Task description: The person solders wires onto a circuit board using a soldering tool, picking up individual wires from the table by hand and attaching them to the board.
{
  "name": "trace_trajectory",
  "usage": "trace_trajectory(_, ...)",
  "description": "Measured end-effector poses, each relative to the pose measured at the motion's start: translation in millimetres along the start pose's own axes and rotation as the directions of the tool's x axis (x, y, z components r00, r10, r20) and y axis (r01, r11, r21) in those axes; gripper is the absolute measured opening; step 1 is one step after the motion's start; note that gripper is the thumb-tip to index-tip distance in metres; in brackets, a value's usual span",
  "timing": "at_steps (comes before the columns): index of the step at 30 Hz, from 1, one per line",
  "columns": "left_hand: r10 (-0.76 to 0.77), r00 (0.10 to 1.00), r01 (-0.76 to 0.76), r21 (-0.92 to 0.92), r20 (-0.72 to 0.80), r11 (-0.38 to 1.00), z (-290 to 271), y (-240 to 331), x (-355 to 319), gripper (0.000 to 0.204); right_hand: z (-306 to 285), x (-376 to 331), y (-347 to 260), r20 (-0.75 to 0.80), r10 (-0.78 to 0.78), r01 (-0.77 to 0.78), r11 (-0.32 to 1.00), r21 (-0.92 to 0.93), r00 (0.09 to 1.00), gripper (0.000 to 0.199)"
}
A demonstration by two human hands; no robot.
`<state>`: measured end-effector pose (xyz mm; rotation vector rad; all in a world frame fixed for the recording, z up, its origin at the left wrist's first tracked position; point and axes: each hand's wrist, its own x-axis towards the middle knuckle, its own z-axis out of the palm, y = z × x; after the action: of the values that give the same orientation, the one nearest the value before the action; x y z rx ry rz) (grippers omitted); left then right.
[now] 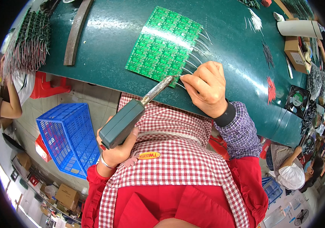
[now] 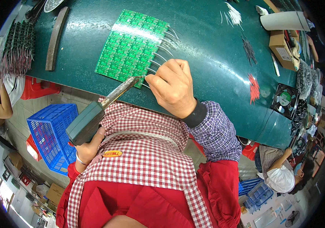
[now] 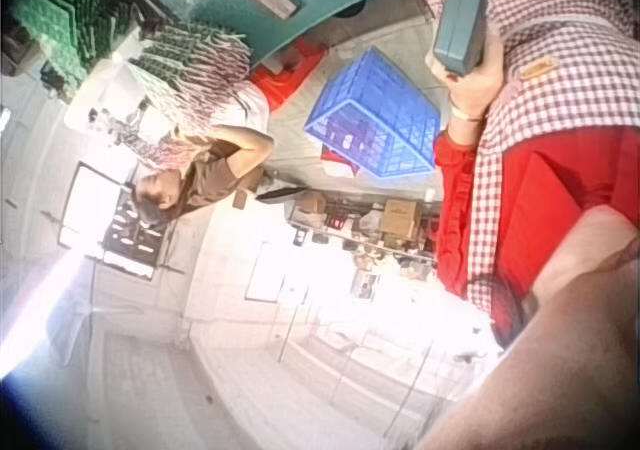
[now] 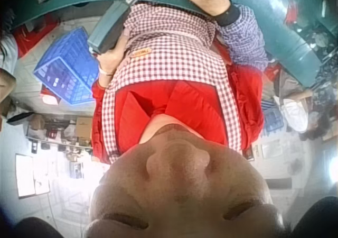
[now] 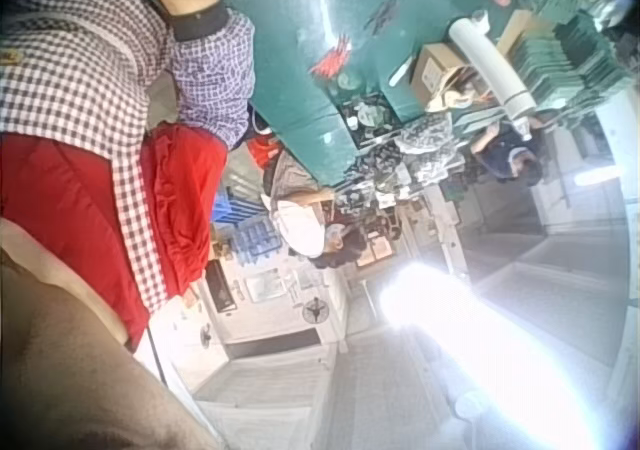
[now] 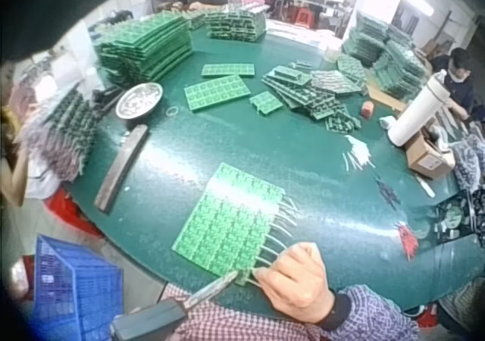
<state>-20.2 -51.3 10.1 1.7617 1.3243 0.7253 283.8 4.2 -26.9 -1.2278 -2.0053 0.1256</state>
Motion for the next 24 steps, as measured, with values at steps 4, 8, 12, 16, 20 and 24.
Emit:
trace_trajectory(4,-0.039,0.999,0.039,-0.047,-0.008,0.998,-0.2,0.5,-1.2,0.022,0.4,0.5,-0.1,-0.004,-0.005,0.005,1.0,0.001,1.0,0.024)
trace_trajectory(8,0.078,0.997,-0.078,0.044,0.014,0.996,1.3,-2.7,1.1,0.021,1.1,0.8,1.0,-0.008,-0.014,0.014,1.0,-0.004,1.0,0.023)
trace_trajectory(12,0.031,0.999,-0.031,0.015,0.01,0.999,1.6,-2.0,0.1,0.021,1.7,0.2,1.0,-0.008,-0.014,0.014,1.0,-0.007,1.0,0.023)
trace_trajectory(16,0.024,1.0,-0.024,0.01,0.012,1.0,0.7,-1.9,-0.9,0.022,1.4,0.0,0.8,-0.007,-0.008,0.008,1.0,-0.005,1.0,0.023)
trace_trajectory(20,-0.023,0.999,0.022,-0.045,-0.026,0.999,1.2,-2.2,-4.6,0.025,1.1,-0.3,0.3,-0.003,-0.005,0.005,1.0,-0.005,1.0,0.023)
trace_trajectory(24,-0.074,0.996,0.07,-0.091,-0.043,0.993,1.2,-3.8,-7.6,0.026,1.5,-0.3,0.5,-0.005,-0.007,0.007,1.0,-0.005,1.0,0.023)
